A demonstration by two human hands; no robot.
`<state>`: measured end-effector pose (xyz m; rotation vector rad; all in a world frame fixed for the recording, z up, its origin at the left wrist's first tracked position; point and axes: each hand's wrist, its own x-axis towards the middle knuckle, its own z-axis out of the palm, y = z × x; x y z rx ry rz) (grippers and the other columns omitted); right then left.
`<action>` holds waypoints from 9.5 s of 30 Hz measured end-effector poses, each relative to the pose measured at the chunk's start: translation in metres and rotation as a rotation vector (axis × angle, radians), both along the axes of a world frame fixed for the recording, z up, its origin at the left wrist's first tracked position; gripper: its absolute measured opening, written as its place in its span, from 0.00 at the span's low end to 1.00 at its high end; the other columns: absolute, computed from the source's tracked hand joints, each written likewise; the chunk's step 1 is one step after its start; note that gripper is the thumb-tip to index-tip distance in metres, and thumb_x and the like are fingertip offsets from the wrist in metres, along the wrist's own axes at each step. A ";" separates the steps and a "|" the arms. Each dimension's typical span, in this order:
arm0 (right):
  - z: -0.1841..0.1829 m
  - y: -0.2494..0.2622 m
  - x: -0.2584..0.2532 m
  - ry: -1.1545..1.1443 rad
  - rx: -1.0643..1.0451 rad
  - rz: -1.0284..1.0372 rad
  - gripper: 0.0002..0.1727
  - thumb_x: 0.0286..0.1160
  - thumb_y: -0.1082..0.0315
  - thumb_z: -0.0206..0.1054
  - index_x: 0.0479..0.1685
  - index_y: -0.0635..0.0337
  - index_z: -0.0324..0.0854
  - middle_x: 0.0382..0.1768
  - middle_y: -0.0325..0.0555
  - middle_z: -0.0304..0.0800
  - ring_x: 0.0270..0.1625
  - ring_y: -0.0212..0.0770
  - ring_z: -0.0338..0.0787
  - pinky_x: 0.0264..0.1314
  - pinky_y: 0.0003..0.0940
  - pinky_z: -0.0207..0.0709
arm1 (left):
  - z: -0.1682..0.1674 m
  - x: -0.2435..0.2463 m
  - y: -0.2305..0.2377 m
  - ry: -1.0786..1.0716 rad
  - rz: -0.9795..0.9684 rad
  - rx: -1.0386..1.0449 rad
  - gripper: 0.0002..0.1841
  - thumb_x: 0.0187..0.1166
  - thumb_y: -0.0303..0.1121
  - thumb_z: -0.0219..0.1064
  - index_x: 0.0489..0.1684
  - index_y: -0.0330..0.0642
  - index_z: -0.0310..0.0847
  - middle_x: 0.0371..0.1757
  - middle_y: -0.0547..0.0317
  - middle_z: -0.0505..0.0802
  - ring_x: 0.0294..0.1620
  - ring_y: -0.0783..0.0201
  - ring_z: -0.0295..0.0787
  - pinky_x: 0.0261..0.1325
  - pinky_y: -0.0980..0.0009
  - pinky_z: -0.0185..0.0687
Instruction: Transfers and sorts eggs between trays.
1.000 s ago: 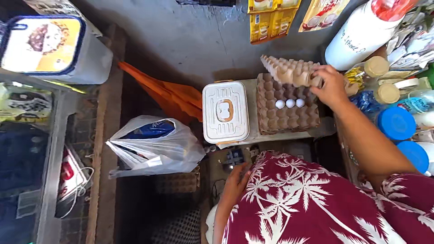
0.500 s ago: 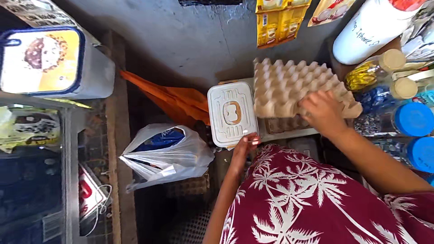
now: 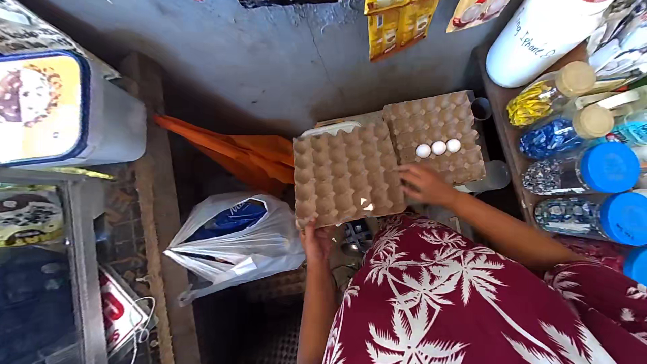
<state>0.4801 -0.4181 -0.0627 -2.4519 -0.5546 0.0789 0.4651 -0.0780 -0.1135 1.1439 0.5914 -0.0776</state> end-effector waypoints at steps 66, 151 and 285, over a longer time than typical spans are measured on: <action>-0.040 -0.195 -0.009 0.892 0.715 -1.315 0.25 0.86 0.64 0.61 0.81 0.58 0.69 0.49 0.54 0.84 0.30 0.38 0.82 0.28 0.30 0.75 | -0.032 0.095 -0.258 0.297 -0.733 0.636 0.43 0.80 0.29 0.69 0.93 0.33 0.44 0.87 0.28 0.63 0.87 0.37 0.61 0.85 0.43 0.62; -0.010 -0.188 -0.022 0.697 0.841 -1.260 0.23 0.85 0.68 0.58 0.79 0.57 0.71 0.67 0.48 0.80 0.37 0.36 0.86 0.29 0.29 0.78 | 0.032 0.122 -0.276 0.229 -0.649 0.376 0.38 0.80 0.31 0.70 0.87 0.36 0.50 0.72 0.34 0.80 0.65 0.48 0.85 0.63 0.51 0.85; 0.047 -0.028 -0.015 0.282 0.856 -0.303 0.45 0.61 0.77 0.80 0.83 0.68 0.60 0.71 0.54 0.82 0.65 0.40 0.90 0.67 0.32 0.86 | 0.084 0.025 -0.208 -0.228 -0.376 -0.686 0.27 0.90 0.35 0.30 0.89 0.49 0.54 0.77 0.48 0.79 0.72 0.55 0.81 0.72 0.61 0.77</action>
